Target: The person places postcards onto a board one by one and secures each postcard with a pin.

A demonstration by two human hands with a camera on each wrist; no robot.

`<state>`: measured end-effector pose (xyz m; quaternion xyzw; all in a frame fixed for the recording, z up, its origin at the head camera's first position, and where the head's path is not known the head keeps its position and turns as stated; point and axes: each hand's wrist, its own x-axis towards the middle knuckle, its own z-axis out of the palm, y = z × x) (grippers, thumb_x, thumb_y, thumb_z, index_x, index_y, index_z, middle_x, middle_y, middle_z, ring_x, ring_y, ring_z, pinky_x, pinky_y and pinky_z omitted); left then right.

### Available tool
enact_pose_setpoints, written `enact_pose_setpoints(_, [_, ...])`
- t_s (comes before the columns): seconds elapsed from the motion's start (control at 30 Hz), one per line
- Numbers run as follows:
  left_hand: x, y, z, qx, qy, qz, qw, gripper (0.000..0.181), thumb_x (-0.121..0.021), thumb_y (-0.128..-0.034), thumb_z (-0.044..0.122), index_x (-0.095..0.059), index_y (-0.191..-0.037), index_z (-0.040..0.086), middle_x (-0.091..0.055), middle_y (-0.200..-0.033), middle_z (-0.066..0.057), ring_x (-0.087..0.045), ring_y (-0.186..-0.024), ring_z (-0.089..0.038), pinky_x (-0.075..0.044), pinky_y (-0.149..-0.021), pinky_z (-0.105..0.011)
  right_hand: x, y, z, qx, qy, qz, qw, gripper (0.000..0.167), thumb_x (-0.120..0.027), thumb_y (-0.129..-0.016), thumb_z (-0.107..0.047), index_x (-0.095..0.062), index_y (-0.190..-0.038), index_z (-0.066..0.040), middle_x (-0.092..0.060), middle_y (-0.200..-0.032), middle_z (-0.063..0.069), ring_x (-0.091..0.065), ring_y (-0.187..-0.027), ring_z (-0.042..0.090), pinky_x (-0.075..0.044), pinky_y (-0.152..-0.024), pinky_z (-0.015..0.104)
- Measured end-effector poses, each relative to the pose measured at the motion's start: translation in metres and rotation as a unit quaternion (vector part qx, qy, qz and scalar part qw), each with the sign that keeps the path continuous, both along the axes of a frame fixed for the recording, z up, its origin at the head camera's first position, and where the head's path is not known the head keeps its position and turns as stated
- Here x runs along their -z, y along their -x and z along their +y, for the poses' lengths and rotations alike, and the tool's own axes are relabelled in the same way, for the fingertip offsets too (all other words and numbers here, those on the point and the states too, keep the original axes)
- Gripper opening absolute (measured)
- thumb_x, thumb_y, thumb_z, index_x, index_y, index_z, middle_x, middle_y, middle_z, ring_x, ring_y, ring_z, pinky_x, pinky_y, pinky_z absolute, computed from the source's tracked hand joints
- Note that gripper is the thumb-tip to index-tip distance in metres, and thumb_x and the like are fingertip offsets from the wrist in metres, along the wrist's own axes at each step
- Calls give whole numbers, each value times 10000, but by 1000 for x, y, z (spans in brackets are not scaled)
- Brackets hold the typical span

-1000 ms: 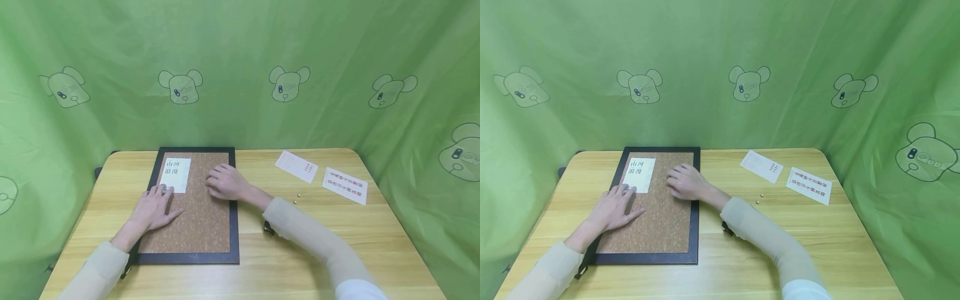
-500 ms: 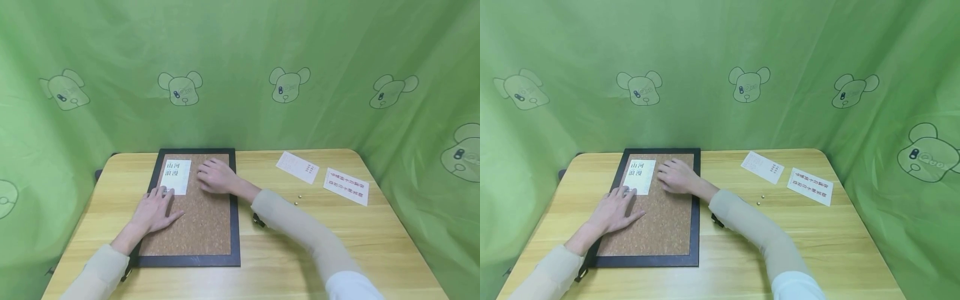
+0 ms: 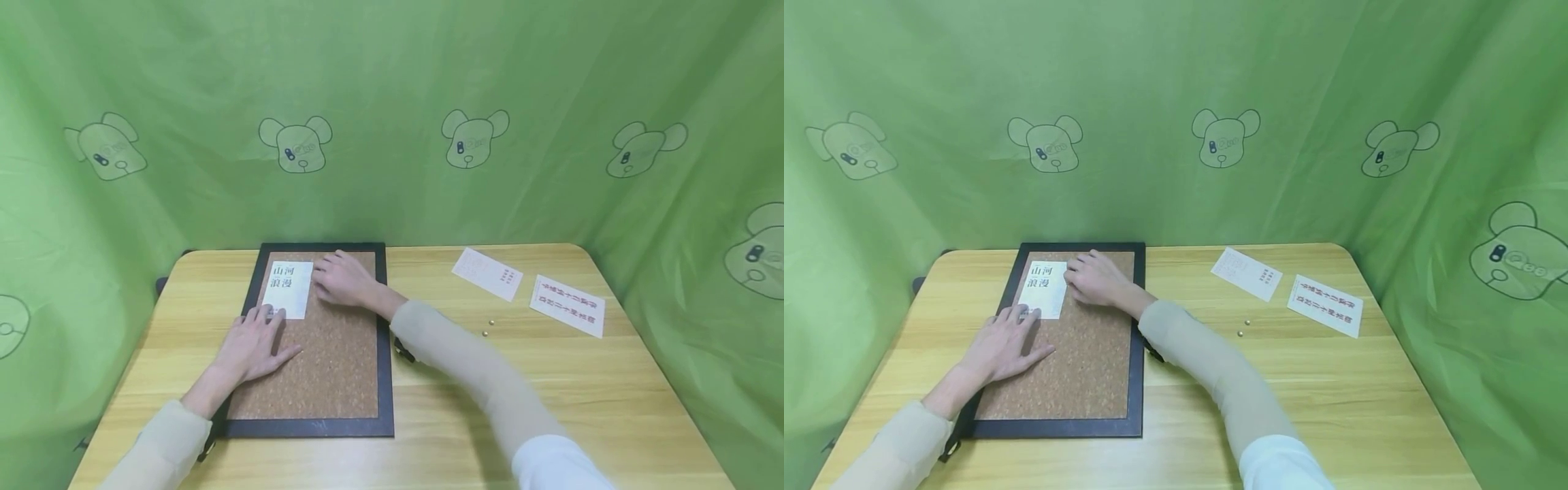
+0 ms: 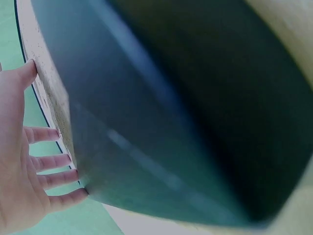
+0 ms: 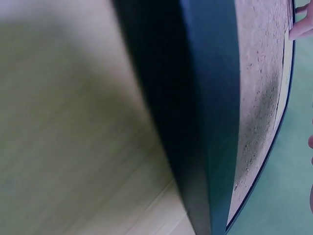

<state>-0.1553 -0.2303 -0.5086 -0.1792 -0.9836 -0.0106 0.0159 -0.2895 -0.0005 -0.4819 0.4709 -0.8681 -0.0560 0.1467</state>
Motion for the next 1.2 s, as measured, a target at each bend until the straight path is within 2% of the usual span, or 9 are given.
enact_pose_setpoints(0.3, [2,1,4,79,-52,109,9999,843,-625,-931,696,-589,-1434,20,-603,-1364,-290,-597,-1263,-484,-557,-955,-622,6,13,-9,304,-61,-133,9994,208,-615,-1028,-358,-749,-1124,-231,-730,-1340,-31,-678,-1185,164,-543,-980,311])
enact_pose_setpoints(0.4, [2,1,4,88,-73,125,9999,839,-632,-930,687,-589,-1430,14,-599,-1382,-299,-583,-1298,-502,-551,-973,-633,7,17,-12,408,-72,-136,9990,219,-610,-1032,-347,-745,-1153,-224,-727,-1336,-26,-679,-1159,166,-542,-959,313])
enact_pose_setpoints(0.67, [2,-1,2,44,-92,136,9999,836,-631,-936,677,-590,-1437,8,-595,-1403,-313,-576,-1316,-516,-545,-978,-650,10,24,-21,647,-163,-145,9977,294,-568,-1057,-331,-723,-1278,-214,-725,-1314,-19,-691,-1173,176,-574,-1005,342])
enact_pose_setpoints(0.8, [2,0,1,65,-77,206,9997,832,-631,-935,678,-591,-1437,16,-598,-1396,-309,-580,-1311,-515,-547,-972,-648,11,27,-27,872,-235,-180,9957,298,-558,-1064,-344,-722,-1289,-237,-721,-1296,-35,-685,-1172,166,-570,-1020,340])
enact_pose_setpoints(1.0, [2,-1,0,90,-74,244,9996,823,-636,-930,683,-607,-1420,22,-610,-1374,-299,-594,-1281,-505,-555,-952,-644,11,30,-34,1012,-450,-328,9933,356,-514,-1086,-358,-675,-1381,-240,-689,-1395,-24,-673,-1247,173,-564,-1069,353])
enact_pose_setpoints(1.2, [2,-2,0,80,-50,275,9996,833,-641,-923,688,-606,-1423,23,-609,-1377,-298,-604,-1261,-496,-556,-951,-637,14,35,-35,1206,-549,-269,9908,350,-512,-1094,-380,-674,-1379,-256,-698,-1356,-30,-674,-1220,167,-575,-1022,333])
